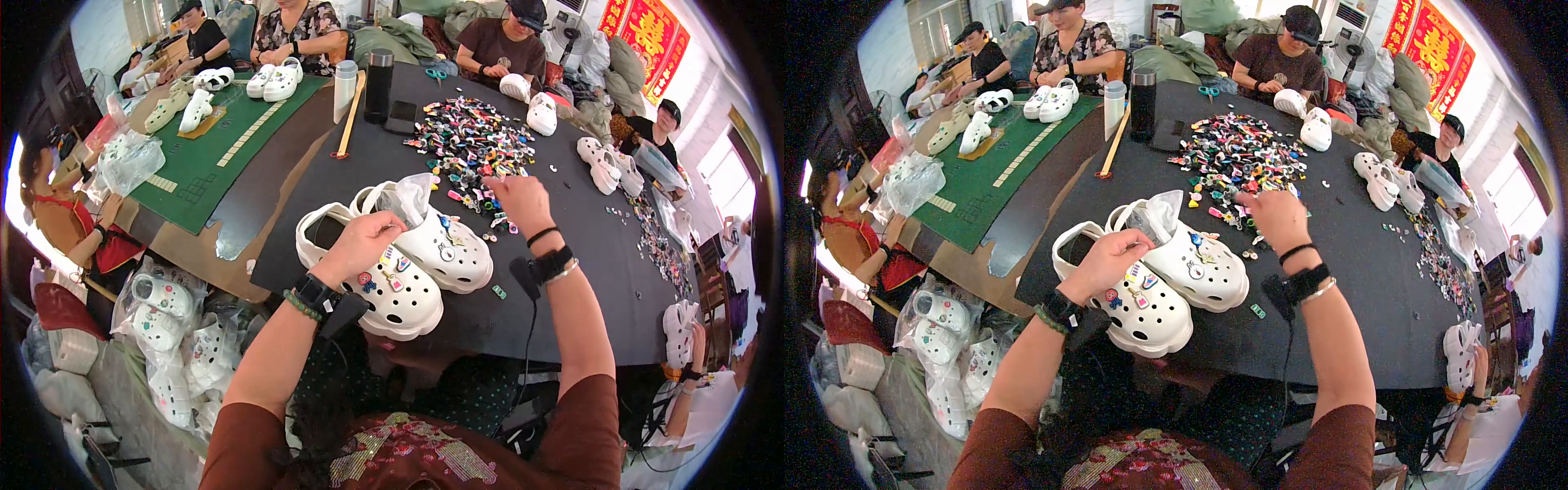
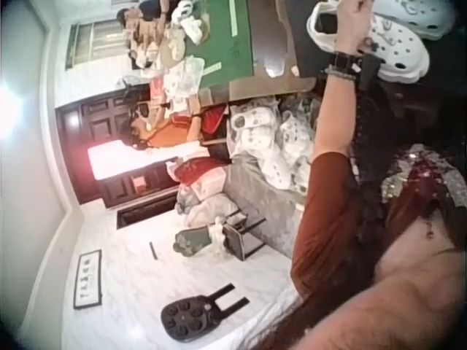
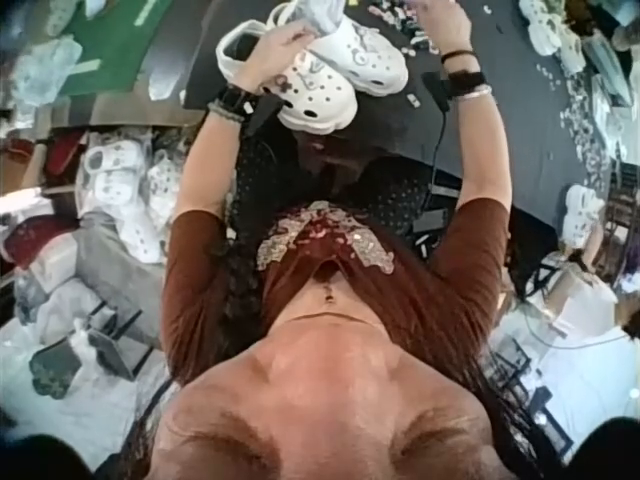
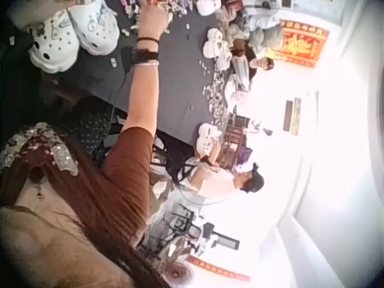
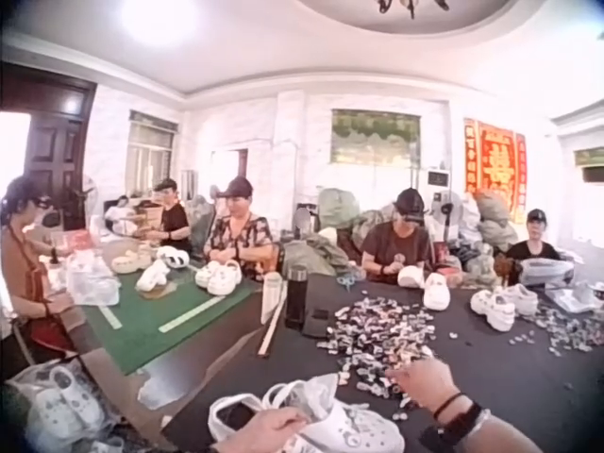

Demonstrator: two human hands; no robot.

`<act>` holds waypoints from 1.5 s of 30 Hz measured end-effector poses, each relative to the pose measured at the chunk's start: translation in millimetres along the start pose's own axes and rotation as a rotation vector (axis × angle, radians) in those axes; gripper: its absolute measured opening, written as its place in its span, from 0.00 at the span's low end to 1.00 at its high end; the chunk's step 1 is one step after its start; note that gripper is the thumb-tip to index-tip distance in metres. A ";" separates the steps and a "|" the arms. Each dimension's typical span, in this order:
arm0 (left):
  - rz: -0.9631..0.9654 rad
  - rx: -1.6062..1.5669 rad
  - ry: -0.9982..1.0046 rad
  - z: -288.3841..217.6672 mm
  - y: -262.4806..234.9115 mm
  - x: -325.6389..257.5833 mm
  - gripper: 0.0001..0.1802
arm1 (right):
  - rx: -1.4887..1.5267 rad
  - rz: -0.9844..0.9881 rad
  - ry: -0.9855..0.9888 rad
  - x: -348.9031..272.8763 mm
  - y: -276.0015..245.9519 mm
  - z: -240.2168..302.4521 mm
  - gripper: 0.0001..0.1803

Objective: Decorating white clog-style shoes with colorful charms.

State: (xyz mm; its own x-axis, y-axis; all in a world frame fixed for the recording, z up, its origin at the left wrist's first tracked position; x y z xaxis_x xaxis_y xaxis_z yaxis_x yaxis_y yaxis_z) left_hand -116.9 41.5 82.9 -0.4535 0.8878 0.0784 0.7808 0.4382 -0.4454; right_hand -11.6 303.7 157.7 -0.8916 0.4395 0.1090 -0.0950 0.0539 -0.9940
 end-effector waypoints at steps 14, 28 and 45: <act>0.010 0.033 0.049 -6.4 -2.2 -1.9 0.08 | 0.176 0.444 -0.726 -65.0 11.8 148.0 0.27; 0.002 0.022 0.036 -8.8 -3.8 -7.4 0.08 | 0.344 0.378 -0.814 -68.3 23.5 133.2 0.13; -0.073 0.055 0.093 -7.8 -1.2 -3.4 0.06 | 1.588 0.390 -0.095 -32.2 44.4 41.3 0.19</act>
State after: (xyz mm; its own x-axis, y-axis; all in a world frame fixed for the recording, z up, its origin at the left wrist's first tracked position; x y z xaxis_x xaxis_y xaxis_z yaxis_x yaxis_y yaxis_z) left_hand -112.9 39.1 90.1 -0.4646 0.8641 0.1935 0.7213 0.4961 -0.4834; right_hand -5.4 254.9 109.8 -0.9859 0.1483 -0.0768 -0.1506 -0.9883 0.0245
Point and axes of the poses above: each hand's wrist, its own x-axis towards the middle knuckle, its own y-axis out of the palm, z = x × y, the point moved 4 cm from there along x, towards the middle knuckle, and after that the axes turned 8 degrees about z, right-handed, at the moved point
